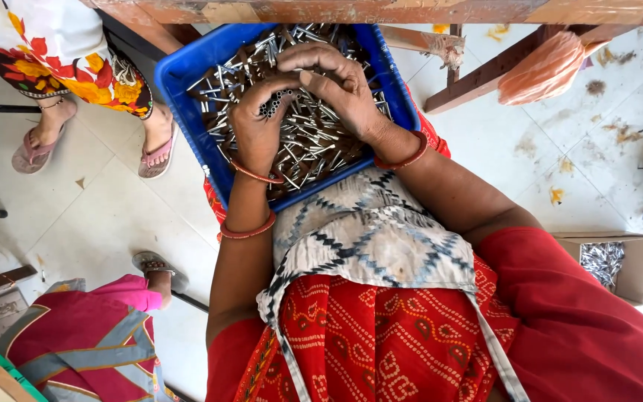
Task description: The person sorts small metal pins and fasteners into groups or bins.
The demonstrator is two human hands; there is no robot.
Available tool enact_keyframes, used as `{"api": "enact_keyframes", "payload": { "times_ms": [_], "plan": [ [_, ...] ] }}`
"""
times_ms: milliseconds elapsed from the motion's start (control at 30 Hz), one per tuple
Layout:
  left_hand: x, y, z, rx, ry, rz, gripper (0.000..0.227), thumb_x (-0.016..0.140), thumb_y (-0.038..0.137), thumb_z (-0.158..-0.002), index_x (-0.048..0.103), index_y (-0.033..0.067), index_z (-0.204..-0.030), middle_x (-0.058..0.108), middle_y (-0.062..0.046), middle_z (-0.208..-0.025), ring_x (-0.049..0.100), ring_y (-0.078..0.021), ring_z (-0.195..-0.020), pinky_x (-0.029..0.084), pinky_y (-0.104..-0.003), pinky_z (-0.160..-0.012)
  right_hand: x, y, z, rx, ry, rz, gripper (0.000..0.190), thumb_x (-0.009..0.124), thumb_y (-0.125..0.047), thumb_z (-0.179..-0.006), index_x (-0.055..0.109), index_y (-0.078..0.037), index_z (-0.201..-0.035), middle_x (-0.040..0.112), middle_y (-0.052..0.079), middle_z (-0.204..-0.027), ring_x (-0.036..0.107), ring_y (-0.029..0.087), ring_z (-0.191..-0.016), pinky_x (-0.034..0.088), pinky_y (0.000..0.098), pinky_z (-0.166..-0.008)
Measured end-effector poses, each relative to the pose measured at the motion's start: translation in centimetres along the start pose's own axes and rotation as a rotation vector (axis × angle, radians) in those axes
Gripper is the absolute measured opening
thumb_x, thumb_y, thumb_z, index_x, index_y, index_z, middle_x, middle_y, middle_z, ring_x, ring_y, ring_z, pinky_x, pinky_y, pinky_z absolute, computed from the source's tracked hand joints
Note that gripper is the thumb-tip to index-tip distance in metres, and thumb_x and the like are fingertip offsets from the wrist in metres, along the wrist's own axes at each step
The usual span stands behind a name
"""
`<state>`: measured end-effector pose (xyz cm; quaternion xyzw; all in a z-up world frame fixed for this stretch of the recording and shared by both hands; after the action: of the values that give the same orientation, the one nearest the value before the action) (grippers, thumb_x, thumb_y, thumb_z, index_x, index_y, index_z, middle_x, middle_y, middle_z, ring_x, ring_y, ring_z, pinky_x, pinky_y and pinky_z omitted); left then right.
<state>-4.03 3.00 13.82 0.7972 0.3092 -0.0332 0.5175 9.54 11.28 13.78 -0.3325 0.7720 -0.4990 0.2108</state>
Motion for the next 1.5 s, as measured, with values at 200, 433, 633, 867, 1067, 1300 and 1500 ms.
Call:
{"api": "enact_keyframes", "payload": {
  "times_ms": [200, 433, 633, 867, 1067, 1300, 1500],
  "plan": [
    [-0.1, -1.6, -0.2, 0.02, 0.066, 0.112, 0.03, 0.078, -0.011, -0.088, 0.076, 0.0062, -0.113, 0.078, -0.009, -0.113, 0.076, -0.0214, -0.108, 0.061, -0.033, -0.095, 0.3, -0.2, 0.2, 0.004, -0.011, 0.014, 0.03, 0.06, -0.003, -0.103, 0.069, -0.008, -0.132, 0.061, 0.008, -0.143, 0.055, 0.02, -0.14, 0.045, 0.0388, -0.123],
    [0.0, -4.4, 0.3, -0.096, 0.123, 0.142, 0.03, 0.082, -0.005, -0.087, 0.075, 0.0068, -0.114, 0.078, -0.009, -0.111, 0.076, -0.0162, -0.1, 0.062, -0.03, -0.086, 1.4, -2.1, 0.1, -0.111, -0.017, 0.37, 0.042, 0.069, 0.007, -0.095, 0.073, -0.014, -0.132, 0.056, 0.007, -0.153, 0.047, 0.025, -0.148, 0.035, 0.0431, -0.128],
    [0.4, -4.6, 0.0, -0.158, 0.032, 0.078, 0.024, 0.083, 0.001, -0.09, 0.078, 0.0078, -0.111, 0.081, -0.008, -0.105, 0.077, -0.0147, -0.093, 0.06, -0.03, -0.082, 2.0, -2.6, 0.0, -0.181, -0.037, 0.475, 0.043, 0.074, 0.004, -0.092, 0.074, -0.014, -0.131, 0.049, 0.008, -0.157, 0.04, 0.03, -0.151, 0.028, 0.0479, -0.131],
    [0.4, -3.8, -0.1, -0.095, 0.034, 0.123, 0.028, 0.077, -0.006, -0.09, 0.076, 0.0084, -0.114, 0.08, -0.008, -0.112, 0.078, -0.0184, -0.102, 0.061, -0.03, -0.089, 2.2, -2.7, 0.1, -0.258, -0.068, 0.592, 0.039, 0.078, -0.001, -0.095, 0.074, -0.016, -0.131, 0.046, 0.009, -0.159, 0.04, 0.032, -0.152, 0.028, 0.0502, -0.131],
    [0.6, -3.8, -0.1, -0.154, 0.019, 0.111, 0.035, 0.076, -0.008, -0.087, 0.077, 0.0097, -0.117, 0.08, -0.008, -0.111, 0.078, -0.0163, -0.101, 0.062, -0.029, -0.089, 2.4, -2.9, -0.1, -0.329, -0.072, 0.663, 0.036, 0.084, -0.008, -0.096, 0.075, -0.017, -0.13, 0.044, 0.011, -0.159, 0.038, 0.035, -0.151, 0.029, 0.0516, -0.128],
    [0.4, -4.1, -0.1, -0.17, 0.042, 0.077, 0.041, 0.078, -0.009, -0.081, 0.076, 0.0098, -0.118, 0.08, -0.008, -0.109, 0.078, -0.0142, -0.096, 0.061, -0.028, -0.084, 2.5, -2.5, 0.0, -0.354, -0.066, 0.78, 0.025, 0.088, -0.018, -0.098, 0.071, -0.014, -0.115, 0.043, 0.01, -0.16, 0.039, 0.037, -0.15, 0.034, 0.0518, -0.126],
    [0.8, -5.0, 0.3, -0.199, 0.021, 0.033, 0.038, 0.076, -0.008, -0.084, 0.078, 0.0113, -0.117, 0.082, -0.008, -0.105, 0.079, -0.0128, -0.094, 0.062, -0.027, -0.082, 2.6, -2.6, 0.0, -0.361, -0.061, 0.783, 0.025, 0.088, -0.019, -0.098, 0.072, -0.014, -0.116, 0.042, 0.01, -0.16, 0.038, 0.037, -0.15, 0.035, 0.0515, -0.126]
  ]
}}
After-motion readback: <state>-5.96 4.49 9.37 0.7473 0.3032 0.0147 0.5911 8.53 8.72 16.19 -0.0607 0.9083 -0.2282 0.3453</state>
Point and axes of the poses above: each hand's wrist, its own z-axis away from the middle knuckle, its own x-axis out of the palm, y = z × x, the point moved 7 cm from there along -z, towards the middle knuckle
